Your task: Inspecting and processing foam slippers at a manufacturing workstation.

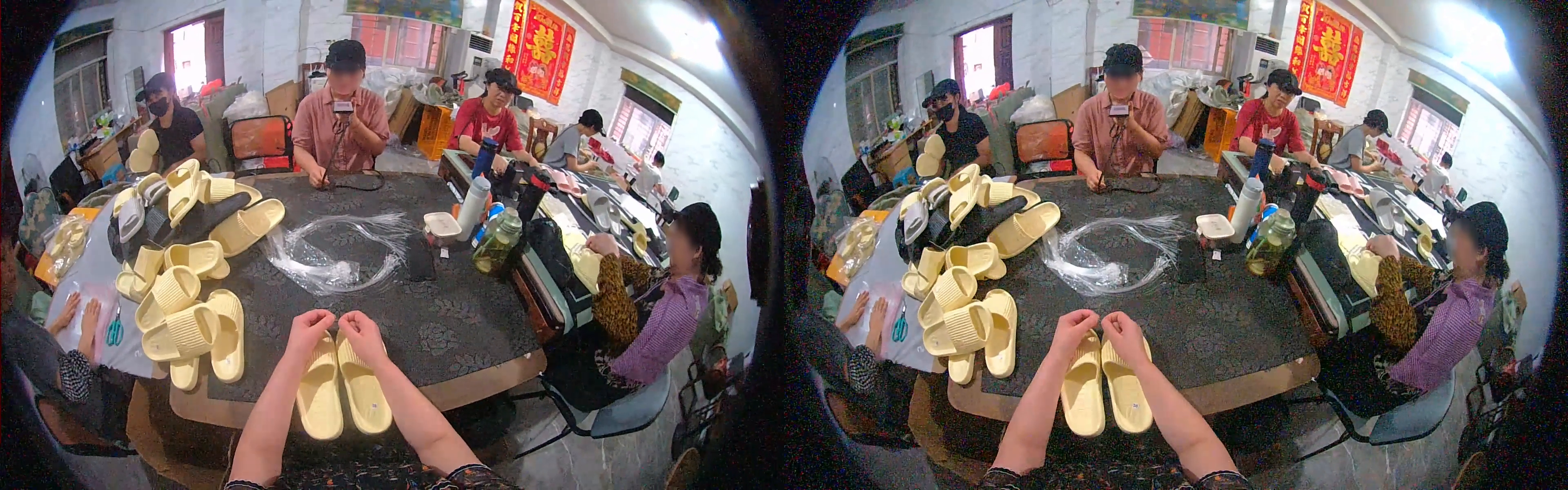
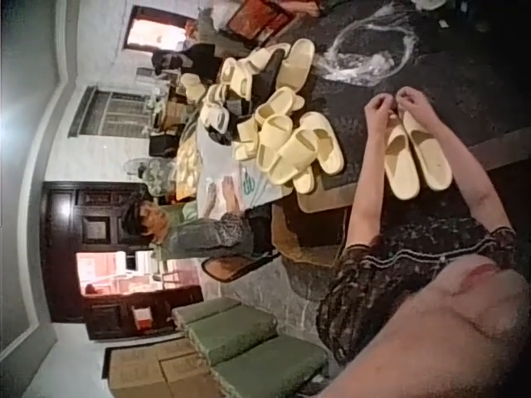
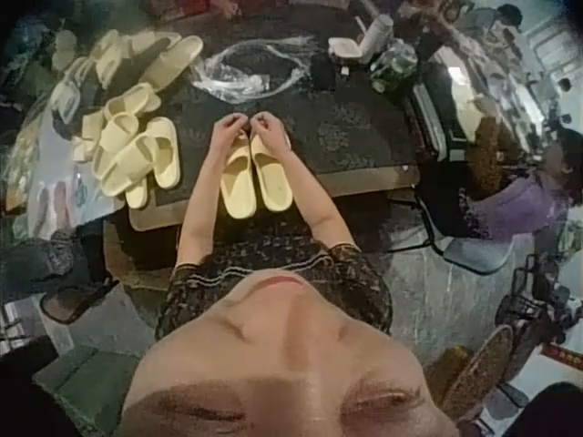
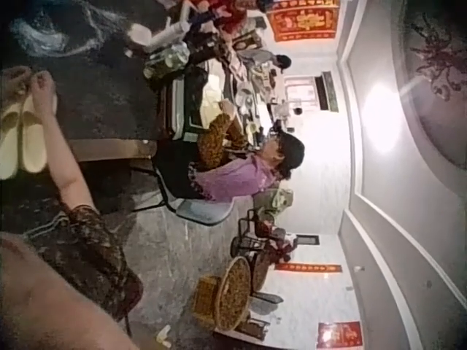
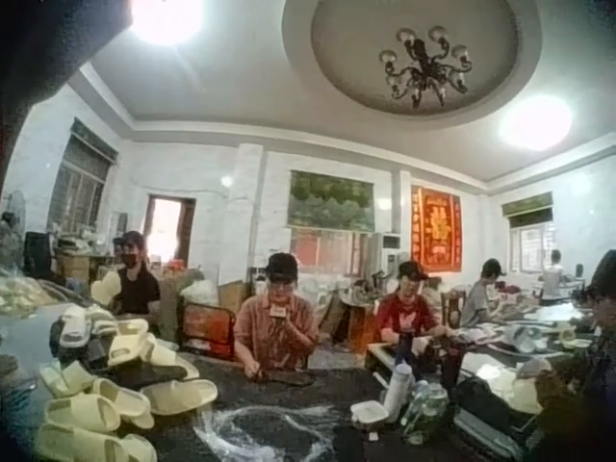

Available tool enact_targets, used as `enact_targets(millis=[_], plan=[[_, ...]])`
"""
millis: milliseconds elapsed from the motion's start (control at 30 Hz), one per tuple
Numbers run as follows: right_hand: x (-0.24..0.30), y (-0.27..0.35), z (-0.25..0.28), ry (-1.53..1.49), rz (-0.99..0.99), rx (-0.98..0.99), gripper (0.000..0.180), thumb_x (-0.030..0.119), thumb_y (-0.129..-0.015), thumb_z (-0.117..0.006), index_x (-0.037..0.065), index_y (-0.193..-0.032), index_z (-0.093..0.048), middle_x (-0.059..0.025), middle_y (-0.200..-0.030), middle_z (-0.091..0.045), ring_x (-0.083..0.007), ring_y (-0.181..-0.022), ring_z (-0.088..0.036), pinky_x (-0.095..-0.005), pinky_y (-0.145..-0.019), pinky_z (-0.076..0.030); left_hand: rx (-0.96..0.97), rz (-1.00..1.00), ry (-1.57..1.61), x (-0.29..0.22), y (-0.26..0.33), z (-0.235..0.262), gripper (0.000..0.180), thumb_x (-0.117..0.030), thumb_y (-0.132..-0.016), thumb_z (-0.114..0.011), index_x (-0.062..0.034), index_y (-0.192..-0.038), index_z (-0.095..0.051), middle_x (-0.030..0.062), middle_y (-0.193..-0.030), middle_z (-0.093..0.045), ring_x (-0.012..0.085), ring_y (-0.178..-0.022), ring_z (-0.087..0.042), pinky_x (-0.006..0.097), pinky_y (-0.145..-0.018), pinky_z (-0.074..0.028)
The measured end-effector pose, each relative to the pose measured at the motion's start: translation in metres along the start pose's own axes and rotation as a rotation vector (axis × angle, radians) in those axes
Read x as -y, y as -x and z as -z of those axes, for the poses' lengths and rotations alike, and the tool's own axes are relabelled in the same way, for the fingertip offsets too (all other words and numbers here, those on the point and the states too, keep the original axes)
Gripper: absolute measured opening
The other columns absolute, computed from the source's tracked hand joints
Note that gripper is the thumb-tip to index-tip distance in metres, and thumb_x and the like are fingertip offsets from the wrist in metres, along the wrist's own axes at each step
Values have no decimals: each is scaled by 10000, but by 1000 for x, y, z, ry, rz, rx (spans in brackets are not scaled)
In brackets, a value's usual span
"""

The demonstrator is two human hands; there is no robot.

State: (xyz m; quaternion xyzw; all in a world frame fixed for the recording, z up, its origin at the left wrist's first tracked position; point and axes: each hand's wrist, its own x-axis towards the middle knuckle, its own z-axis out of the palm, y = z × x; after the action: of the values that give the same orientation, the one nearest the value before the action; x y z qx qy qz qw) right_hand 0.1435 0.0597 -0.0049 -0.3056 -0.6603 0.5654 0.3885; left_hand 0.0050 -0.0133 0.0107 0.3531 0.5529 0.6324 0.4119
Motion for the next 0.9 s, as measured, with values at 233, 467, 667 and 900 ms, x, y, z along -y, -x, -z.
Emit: enact_targets(millis=[233, 467, 667, 900], plan=[[-5, 0, -3, -6, 9, -12, 119, 146, -899, -623, 29, -910, -606, 60, -752, -569, -12, -685, -491, -187, -608, -408, -22, -21, -58, -7, 4, -1, 145, -141, -862, -656, -26, -945, -685, -9, -840, -659, 60, -772, -581, 211, -691, -447], [-5, 0, 5, 13, -45, 5, 110, 151, -905, -620, 43, -908, -603, 61, -750, -566, -9, -677, -476, -187, -599, -396, -22, 17, -71, -8, 3, -9, 149, -145, -869, -657, -23, -951, -680, -10, -846, -655, 62, -777, -578, 213, -705, -449], [8, -6, 6, 67, -5, -22, 118, 150, -902, -622, 34, -911, -601, 59, -740, -553, -22, -660, -457, -191, -596, -381, -7, -38, -29, -12, -1, -8, 163, -142, -853, -671, -16, -956, -671, -29, -850, -636, 54, -769, -549, 219, -682, -437], [2, 1, 9, 22, -51, -26, 142, 132, -879, -647, 3, -935, -627, -20, -831, -619, -91, -803, -558, -232, -706, -453, 46, 104, -8, -28, 15, -12, 206, -203, -845, -678, -38, -969, -685, 2, -890, -658, 86, -836, -596, 256, -705, -492]])
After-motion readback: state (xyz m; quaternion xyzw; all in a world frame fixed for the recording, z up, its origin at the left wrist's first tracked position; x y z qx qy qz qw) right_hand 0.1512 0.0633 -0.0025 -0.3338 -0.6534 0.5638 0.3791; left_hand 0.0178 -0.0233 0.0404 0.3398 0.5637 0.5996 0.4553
